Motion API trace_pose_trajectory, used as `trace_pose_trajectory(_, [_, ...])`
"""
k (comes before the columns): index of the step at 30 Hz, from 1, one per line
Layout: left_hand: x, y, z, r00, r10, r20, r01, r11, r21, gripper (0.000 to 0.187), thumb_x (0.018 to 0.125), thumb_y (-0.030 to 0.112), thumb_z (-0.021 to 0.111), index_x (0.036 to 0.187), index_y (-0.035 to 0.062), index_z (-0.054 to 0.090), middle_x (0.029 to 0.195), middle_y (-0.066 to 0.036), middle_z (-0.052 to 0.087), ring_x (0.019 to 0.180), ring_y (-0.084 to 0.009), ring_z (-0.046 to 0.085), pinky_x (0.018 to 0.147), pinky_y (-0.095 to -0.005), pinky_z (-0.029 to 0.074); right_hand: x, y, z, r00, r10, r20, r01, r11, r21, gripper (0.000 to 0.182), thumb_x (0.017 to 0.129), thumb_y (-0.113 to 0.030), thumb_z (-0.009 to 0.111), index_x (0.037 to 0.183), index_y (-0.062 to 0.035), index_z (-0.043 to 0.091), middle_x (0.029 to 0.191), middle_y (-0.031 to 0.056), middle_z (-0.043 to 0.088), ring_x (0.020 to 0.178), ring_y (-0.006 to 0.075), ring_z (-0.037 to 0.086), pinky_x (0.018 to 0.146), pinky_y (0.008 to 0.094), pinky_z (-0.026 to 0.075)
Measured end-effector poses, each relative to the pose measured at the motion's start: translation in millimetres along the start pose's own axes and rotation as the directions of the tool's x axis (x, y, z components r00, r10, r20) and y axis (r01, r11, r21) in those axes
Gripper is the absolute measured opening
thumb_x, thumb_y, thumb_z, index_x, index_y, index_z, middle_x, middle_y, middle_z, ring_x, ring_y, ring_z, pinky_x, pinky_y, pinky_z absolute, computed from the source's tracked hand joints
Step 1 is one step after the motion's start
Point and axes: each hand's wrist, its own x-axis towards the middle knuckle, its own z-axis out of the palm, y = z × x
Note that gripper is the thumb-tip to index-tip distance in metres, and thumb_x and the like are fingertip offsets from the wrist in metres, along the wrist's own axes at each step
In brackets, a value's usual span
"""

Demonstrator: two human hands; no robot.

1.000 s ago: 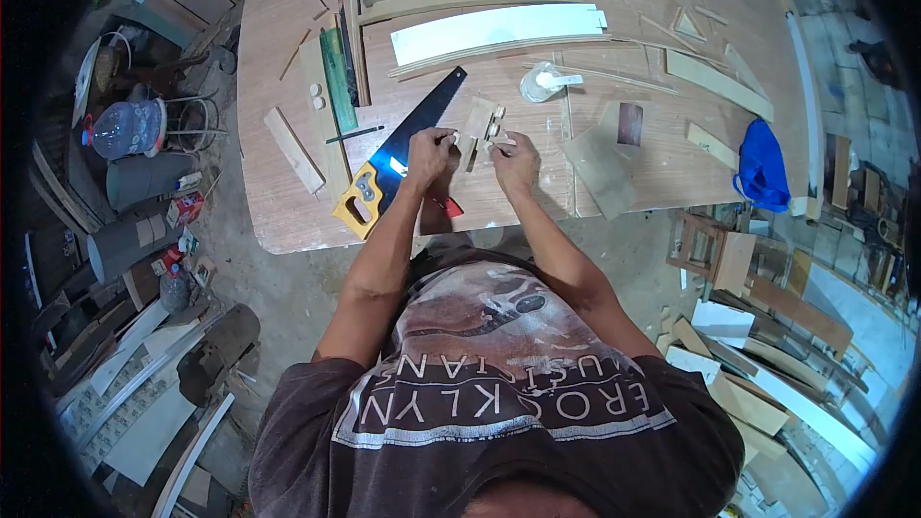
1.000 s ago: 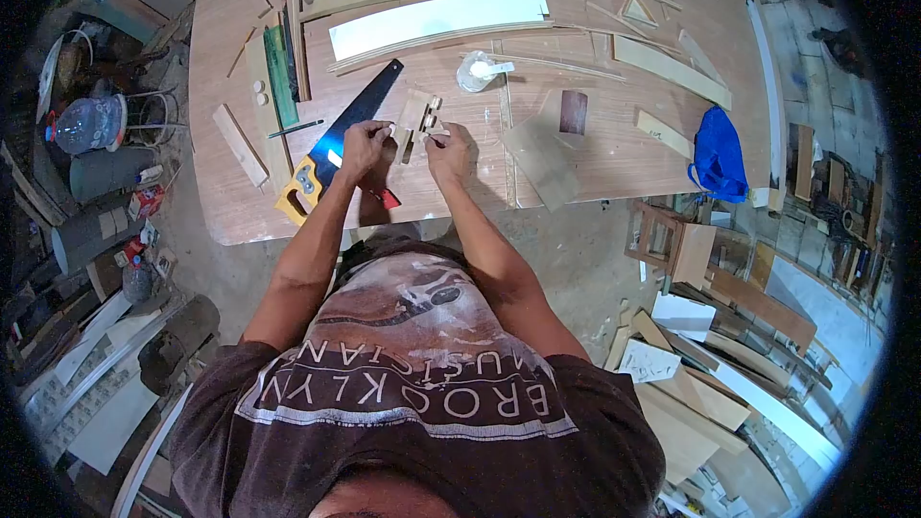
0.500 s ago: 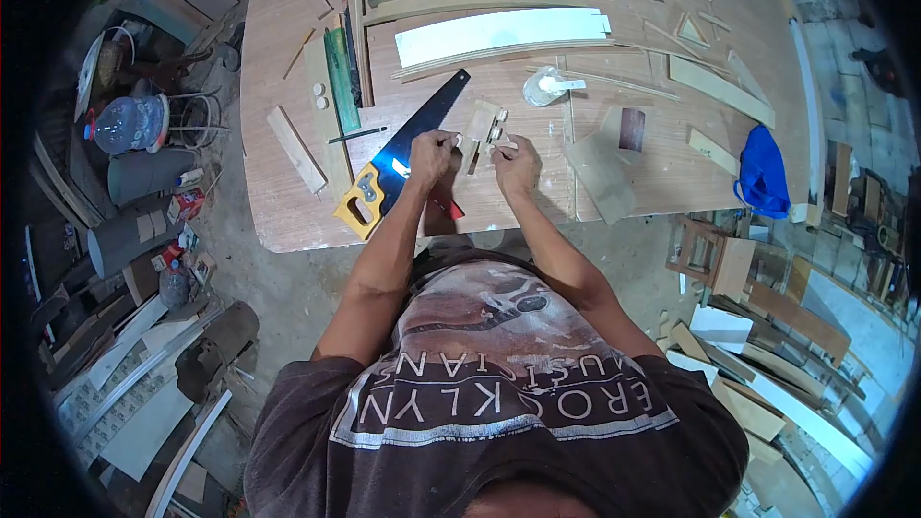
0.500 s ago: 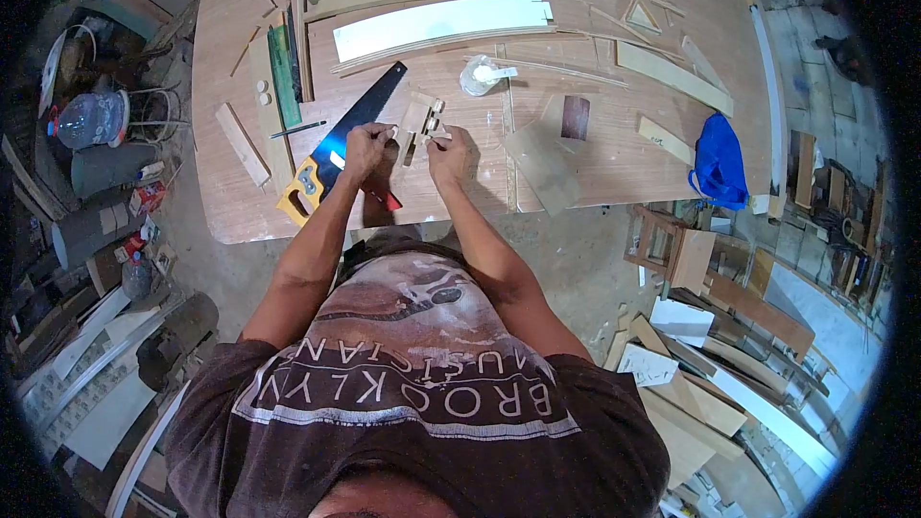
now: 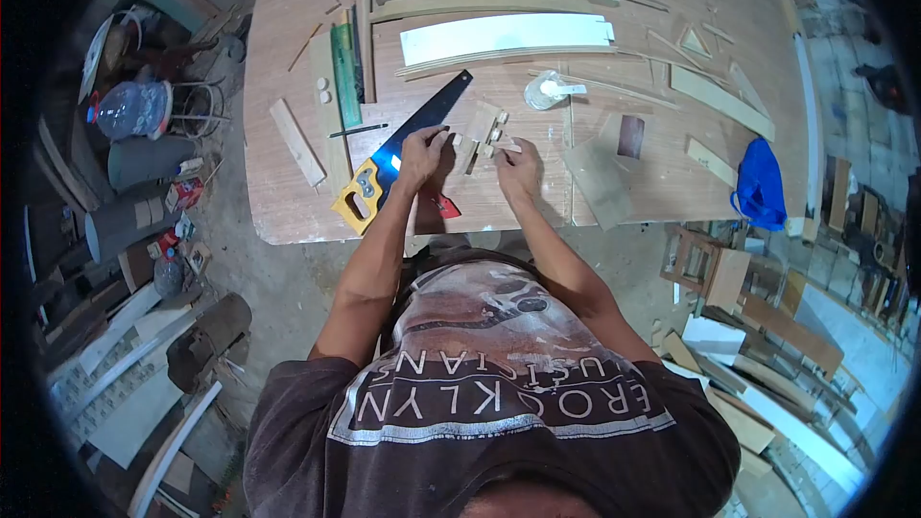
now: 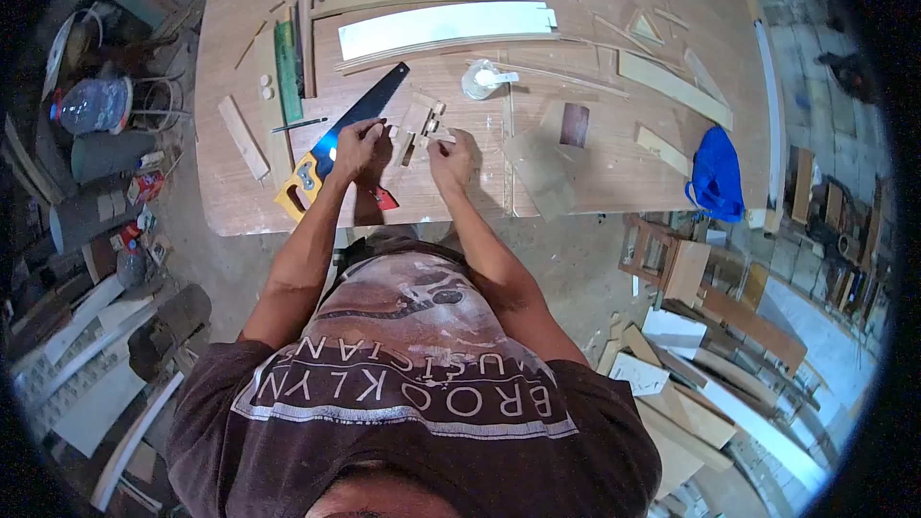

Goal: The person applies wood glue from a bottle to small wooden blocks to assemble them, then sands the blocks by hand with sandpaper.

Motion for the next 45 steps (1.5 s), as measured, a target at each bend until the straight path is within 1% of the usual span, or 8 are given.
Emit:
trace_pose_trajectory(5, [-12,8,-54,0.965,-0.202,-0.168,0.198,0.979,-0.043,0.031,0.083,0.022,0.063,0.101,-0.0022,0.068,0.084,-0.015,0.07,0.073,-0.021,0.067,0.068,-0.0314,0.051,14,39,-39,0.982,-0.061,0.179,0.045,0.994,0.096,0.044,0.085,-0.005,0.061,0.125,-0.0007,0.044,0.102,0.016,0.059,0.08,0.0198,0.065,0.066,0.0277,0.054])
trace_pose_trajectory(9, [-1,-6,-116,0.773,-0.096,-0.627,0.264,0.948,0.18,0.027,0.077,0.017,0.065,0.094,-0.0037,0.068,0.086,-0.024,0.066,0.081,-0.0348,0.065,0.075,-0.0402,0.05,0,11,-85,0.973,-0.061,0.221,0.022,0.984,0.175,0.041,0.088,-0.008,0.061,0.125,-0.0027,0.045,0.099,0.0119,0.059,0.08,0.0197,0.064,0.066,0.0277,0.054])
trace_pose_trajectory(15, [56,-30,-162,0.733,-0.078,-0.676,0.35,0.895,0.276,0.033,0.077,0.022,0.067,0.099,-0.0024,0.067,0.092,-0.023,0.065,0.085,-0.0376,0.063,0.078,-0.0433,0.049,-11,-11,-109,0.983,0.037,0.178,-0.072,0.979,0.193,0.037,0.089,-0.01,0.059,0.123,-0.0018,0.047,0.1,0.0094,0.059,0.08,0.019,0.064,0.066,0.0279,0.054])
trace_pose_trajectory(24, [77,-38,-165,0.821,0.002,-0.57,0.279,0.87,0.406,0.024,0.079,0.021,0.061,0.089,0.0002,0.069,0.084,-0.024,0.065,0.079,-0.0392,0.063,0.075,-0.0426,0.05,-25,-13,-115,0.99,-0.007,0.141,-0.018,0.985,0.171,0.036,0.086,-0.007,0.06,0.119,0.0013,0.049,0.095,0.0111,0.06,0.082,0.0179,0.062,0.071,0.0289,0.052])
trace_pose_trajectory(27, [80,-96,-164,0.812,-0.173,-0.558,0.126,0.984,-0.123,0.022,0.083,0.017,0.065,0.092,-0.0034,0.067,0.081,-0.012,0.068,0.071,-0.0204,0.064,0.065,-0.0325,0.05,-7,9,-133,0.969,-0.243,0.034,0.246,0.954,-0.175,0.047,0.081,-0.008,0.065,0.123,0.0009,0.047,0.101,0.0151,0.06,0.089,0.0234,0.061,0.077,0.0325,0.051])
trace_pose_trajectory(29, [42,-22,-151,0.842,-0.359,-0.402,0.084,0.824,-0.56,0.02,0.084,0.011,0.068,0.1,-0.0002,0.062,0.077,-0.005,0.062,0.063,-0.0114,0.058,0.055,-0.0228,0.046,12,26,-155,0.94,-0.341,0.009,0.321,0.875,-0.362,0.062,0.074,-0.011,0.069,0.129,-0.0014,0.042,0.113,0.0185,0.056,0.104,0.0311,0.056,0.087,0.04,0.047])
trace_pose_trajectory(34, [-24,58,-98,0.926,-0.358,-0.12,0.139,0.619,-0.773,0.026,0.084,0.004,0.066,0.109,-0.0025,0.059,0.087,-0.006,0.063,0.071,-0.0118,0.059,0.059,-0.0209,0.047,32,28,-186,0.954,-0.226,0.199,0.301,0.711,-0.636,0.093,0.067,-0.027,0.075,0.143,-0.01,0.024,0.141,0.0168,0.032,0.13,0.0353,0.033,0.101,0.0536,0.03])
trace_pose_trajectory(45, [-80,144,27,0.904,-0.425,0.054,0.339,0.634,-0.695,0.031,0.085,0.006,0.064,0.115,-0.0008,0.06,0.085,-0.005,0.064,0.07,-0.0131,0.064,0.059,-0.0228,0.051,63,-63,-133,0.732,-0.568,0.375,0.661,0.458,-0.594,0.053,0.082,-0.019,0.062,0.133,-0.0134,0.048,0.109,0.0128,0.055,0.098,0.0306,0.055,0.082,0.0439,0.043])
